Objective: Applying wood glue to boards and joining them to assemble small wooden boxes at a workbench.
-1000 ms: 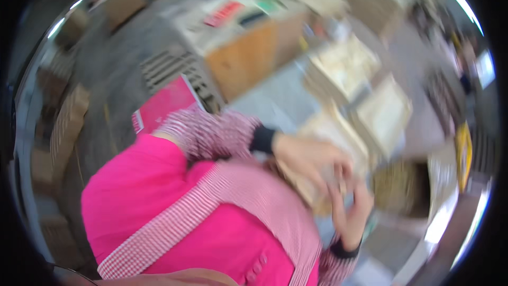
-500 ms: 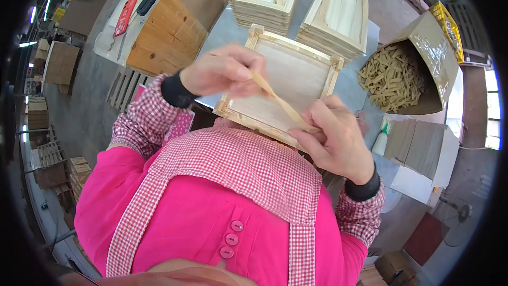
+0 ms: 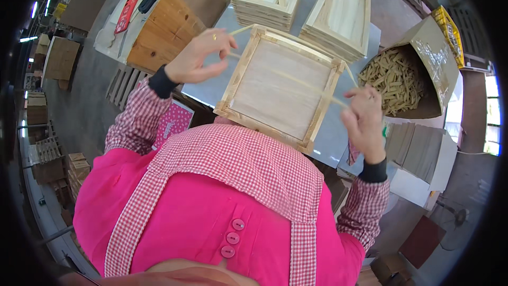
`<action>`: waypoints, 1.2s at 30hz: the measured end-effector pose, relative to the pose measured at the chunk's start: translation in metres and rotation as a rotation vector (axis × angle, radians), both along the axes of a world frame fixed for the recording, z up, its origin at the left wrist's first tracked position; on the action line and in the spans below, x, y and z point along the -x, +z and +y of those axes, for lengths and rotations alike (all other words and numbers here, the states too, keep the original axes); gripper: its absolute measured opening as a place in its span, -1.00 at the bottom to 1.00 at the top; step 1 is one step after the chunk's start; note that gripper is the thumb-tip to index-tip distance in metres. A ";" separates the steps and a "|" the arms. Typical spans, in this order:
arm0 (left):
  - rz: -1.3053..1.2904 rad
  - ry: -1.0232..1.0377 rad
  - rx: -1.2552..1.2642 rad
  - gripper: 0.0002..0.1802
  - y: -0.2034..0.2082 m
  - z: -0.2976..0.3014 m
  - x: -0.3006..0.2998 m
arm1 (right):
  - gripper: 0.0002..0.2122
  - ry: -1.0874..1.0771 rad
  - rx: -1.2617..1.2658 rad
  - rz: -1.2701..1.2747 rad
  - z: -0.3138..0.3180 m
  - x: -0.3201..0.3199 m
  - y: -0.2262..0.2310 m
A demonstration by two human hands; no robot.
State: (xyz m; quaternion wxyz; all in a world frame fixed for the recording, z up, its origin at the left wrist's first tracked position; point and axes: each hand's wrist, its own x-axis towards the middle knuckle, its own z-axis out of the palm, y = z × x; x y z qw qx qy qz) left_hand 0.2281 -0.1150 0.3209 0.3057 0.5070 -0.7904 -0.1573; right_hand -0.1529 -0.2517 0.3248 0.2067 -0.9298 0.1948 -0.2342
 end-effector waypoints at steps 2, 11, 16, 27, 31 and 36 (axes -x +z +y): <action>0.070 -0.029 -0.075 -0.73 0.003 0.024 0.007 | -0.70 0.006 -0.082 0.032 0.024 0.010 -0.003; -0.003 -0.058 -0.265 -0.34 -0.001 0.039 0.012 | -0.58 0.046 -0.178 0.163 0.042 0.018 -0.006; -0.059 -0.022 -0.213 -0.28 -0.005 0.002 -0.010 | -0.59 0.025 -0.162 0.135 0.020 0.015 -0.012; 0.141 0.016 -0.334 -0.33 -0.015 0.035 0.002 | -0.57 0.018 -0.263 0.075 0.043 0.016 -0.015; 0.156 -0.020 -0.354 -0.42 -0.009 0.063 0.019 | -0.63 0.045 -0.241 0.096 0.067 0.023 -0.017; 0.166 0.064 -0.265 -0.53 -0.009 0.067 0.030 | -0.62 -0.033 -0.114 0.004 0.079 0.010 -0.023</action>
